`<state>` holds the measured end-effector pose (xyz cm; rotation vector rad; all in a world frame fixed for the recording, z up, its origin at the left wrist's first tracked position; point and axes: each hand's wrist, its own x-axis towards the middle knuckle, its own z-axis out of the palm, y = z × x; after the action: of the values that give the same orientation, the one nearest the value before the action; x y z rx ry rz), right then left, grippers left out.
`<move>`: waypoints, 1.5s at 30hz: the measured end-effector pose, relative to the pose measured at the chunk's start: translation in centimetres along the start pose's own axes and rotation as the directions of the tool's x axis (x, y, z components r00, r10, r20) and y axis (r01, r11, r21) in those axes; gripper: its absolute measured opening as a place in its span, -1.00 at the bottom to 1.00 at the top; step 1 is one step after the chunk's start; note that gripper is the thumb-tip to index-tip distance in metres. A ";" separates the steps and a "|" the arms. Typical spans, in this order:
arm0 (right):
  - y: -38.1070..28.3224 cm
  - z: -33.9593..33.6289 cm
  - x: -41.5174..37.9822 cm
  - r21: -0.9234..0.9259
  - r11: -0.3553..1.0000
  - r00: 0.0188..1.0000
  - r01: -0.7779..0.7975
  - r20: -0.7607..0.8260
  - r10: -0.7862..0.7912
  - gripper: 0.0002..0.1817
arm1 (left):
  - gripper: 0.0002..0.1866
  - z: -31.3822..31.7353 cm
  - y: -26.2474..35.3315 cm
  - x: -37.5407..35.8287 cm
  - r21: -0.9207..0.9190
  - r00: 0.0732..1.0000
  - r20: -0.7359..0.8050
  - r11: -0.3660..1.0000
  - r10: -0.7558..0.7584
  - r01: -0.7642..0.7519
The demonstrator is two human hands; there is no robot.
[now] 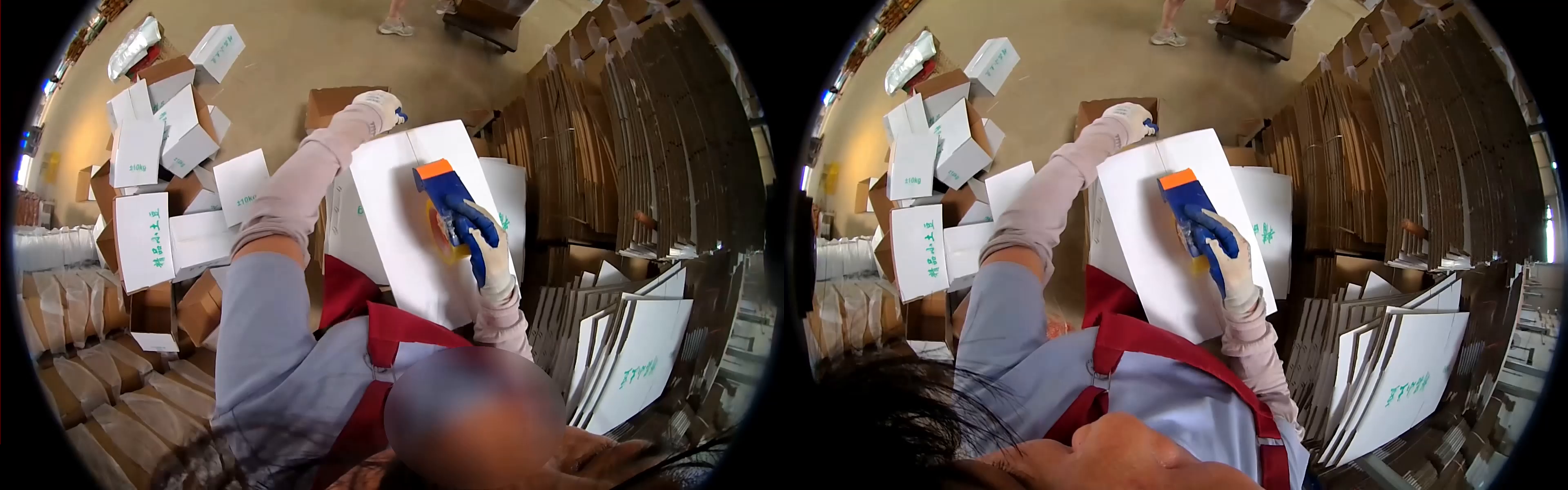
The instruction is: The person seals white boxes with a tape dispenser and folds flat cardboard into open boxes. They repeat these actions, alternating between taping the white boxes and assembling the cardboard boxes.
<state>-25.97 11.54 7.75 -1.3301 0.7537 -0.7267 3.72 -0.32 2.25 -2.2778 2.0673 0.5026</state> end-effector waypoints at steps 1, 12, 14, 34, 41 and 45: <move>0.0 0.2 -0.1 -0.002 1.000 1.000 -0.006 0.001 0.006 -0.59 | -0.65 0.5 0.3 -0.6 -0.094 0.990 0.129 0.993 -0.059 0.072; 0.8 0.1 0.3 0.087 0.995 0.998 0.055 -0.048 -0.050 -0.64 | -0.47 1.3 0.8 2.1 -0.301 0.997 0.002 0.951 -0.081 0.078; 0.8 0.4 0.1 0.131 0.990 0.997 0.051 -0.057 -0.044 -0.66 | -0.41 1.4 5.9 -0.3 -0.263 0.997 -0.029 0.963 -0.064 0.055; 10.2 -5.0 -26.9 -0.426 0.869 0.930 -0.252 -0.356 0.095 -0.65 | -0.22 9.4 19.6 -18.9 0.039 0.606 -0.112 0.613 0.787 -0.789; 13.5 -6.6 -25.4 -0.122 0.987 0.943 -0.103 -0.327 0.058 -0.67 | -0.52 11.9 25.4 -23.6 0.119 0.774 0.036 0.766 0.632 -0.631; 11.7 -8.1 -25.1 -0.171 0.846 0.800 -0.505 -0.460 0.385 -0.68 | -0.41 9.8 22.0 -20.3 -0.190 0.584 -0.061 0.564 0.810 -0.803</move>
<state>-46.55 28.64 -2.94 -1.1893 1.5119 -0.5204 -21.22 18.87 2.39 -1.1692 3.0866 0.7726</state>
